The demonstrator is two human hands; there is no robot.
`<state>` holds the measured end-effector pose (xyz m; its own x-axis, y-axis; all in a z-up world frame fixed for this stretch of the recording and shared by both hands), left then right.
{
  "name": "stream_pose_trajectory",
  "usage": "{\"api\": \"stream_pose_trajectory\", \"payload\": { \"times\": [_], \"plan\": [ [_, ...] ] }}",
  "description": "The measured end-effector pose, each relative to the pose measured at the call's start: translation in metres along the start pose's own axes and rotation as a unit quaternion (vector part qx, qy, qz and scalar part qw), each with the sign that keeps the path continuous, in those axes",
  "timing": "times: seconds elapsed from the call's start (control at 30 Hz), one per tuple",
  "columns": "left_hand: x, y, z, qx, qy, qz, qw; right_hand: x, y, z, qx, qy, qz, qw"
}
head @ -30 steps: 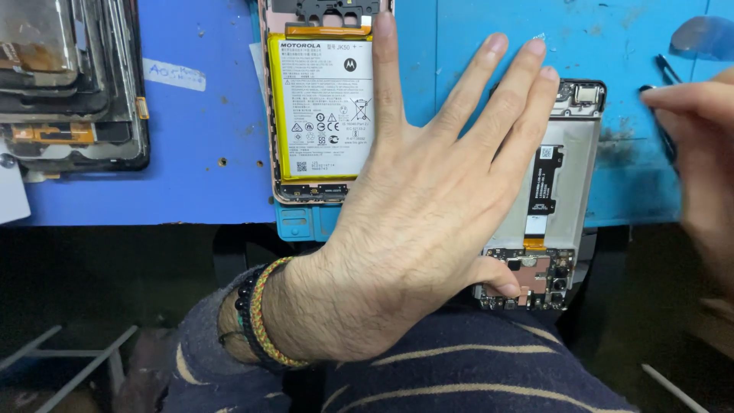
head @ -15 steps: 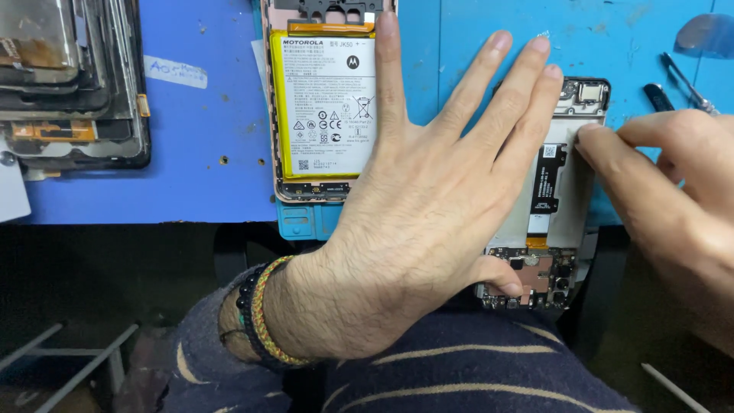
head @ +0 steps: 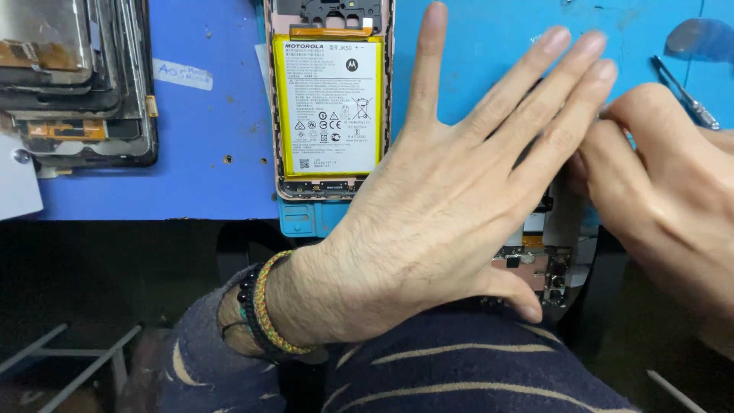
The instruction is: The person wipes a removed phone battery with a cloth, then holds a disassembled smartphone steady while prying along the display frame edge with a metal spudger and using tweezers to work on components inside the phone body at a cluttered repair bench.
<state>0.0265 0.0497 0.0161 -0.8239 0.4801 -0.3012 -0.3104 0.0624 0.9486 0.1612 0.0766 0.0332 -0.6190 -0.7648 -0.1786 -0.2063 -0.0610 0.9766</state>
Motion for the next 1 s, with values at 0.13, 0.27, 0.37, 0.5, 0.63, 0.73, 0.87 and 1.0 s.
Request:
{"api": "stream_pose_trajectory", "payload": {
  "times": [0.13,0.27,0.37,0.5,0.63,0.73,0.87,1.0],
  "plan": [
    [0.000,-0.012,0.000,0.018,-0.009,0.024,1.000,-0.005,0.000,-0.001,0.010,0.033,0.061,0.998],
    [-0.002,-0.013,0.002,0.028,-0.006,0.080,0.996,-0.008,0.001,0.000,-0.004,0.043,0.089,0.995],
    [-0.002,-0.012,0.003,0.036,-0.006,0.102,0.994,-0.011,-0.005,-0.001,0.021,0.034,0.093,0.995],
    [-0.003,-0.014,0.003,0.033,-0.011,0.098,0.995,-0.011,-0.002,0.001,-0.012,0.050,0.125,0.991],
    [-0.003,-0.015,0.004,0.033,-0.011,0.096,0.995,-0.015,-0.003,0.001,-0.029,0.034,0.181,0.982],
    [-0.001,-0.017,0.003,0.036,-0.016,0.088,0.995,-0.019,-0.007,-0.004,-0.072,0.003,0.277,0.958],
    [0.001,-0.016,0.000,0.035,-0.018,0.068,0.997,-0.034,-0.031,-0.016,-0.115,-0.038,0.286,0.950],
    [0.001,-0.015,0.001,0.033,-0.020,0.052,0.998,-0.026,-0.023,-0.016,-0.124,-0.058,0.306,0.942]
  ]
}}
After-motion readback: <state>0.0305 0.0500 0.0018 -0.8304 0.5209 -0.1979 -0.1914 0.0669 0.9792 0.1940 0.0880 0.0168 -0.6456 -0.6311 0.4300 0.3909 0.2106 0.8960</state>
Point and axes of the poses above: each hand's wrist, its own z-axis towards the middle knuckle, its own y-axis out of the back of the hand, x = y × z, the point moved 5 cm from there along z, towards the middle knuckle, and after that the axes turned 9 degrees about z, right-handed, at the moved point
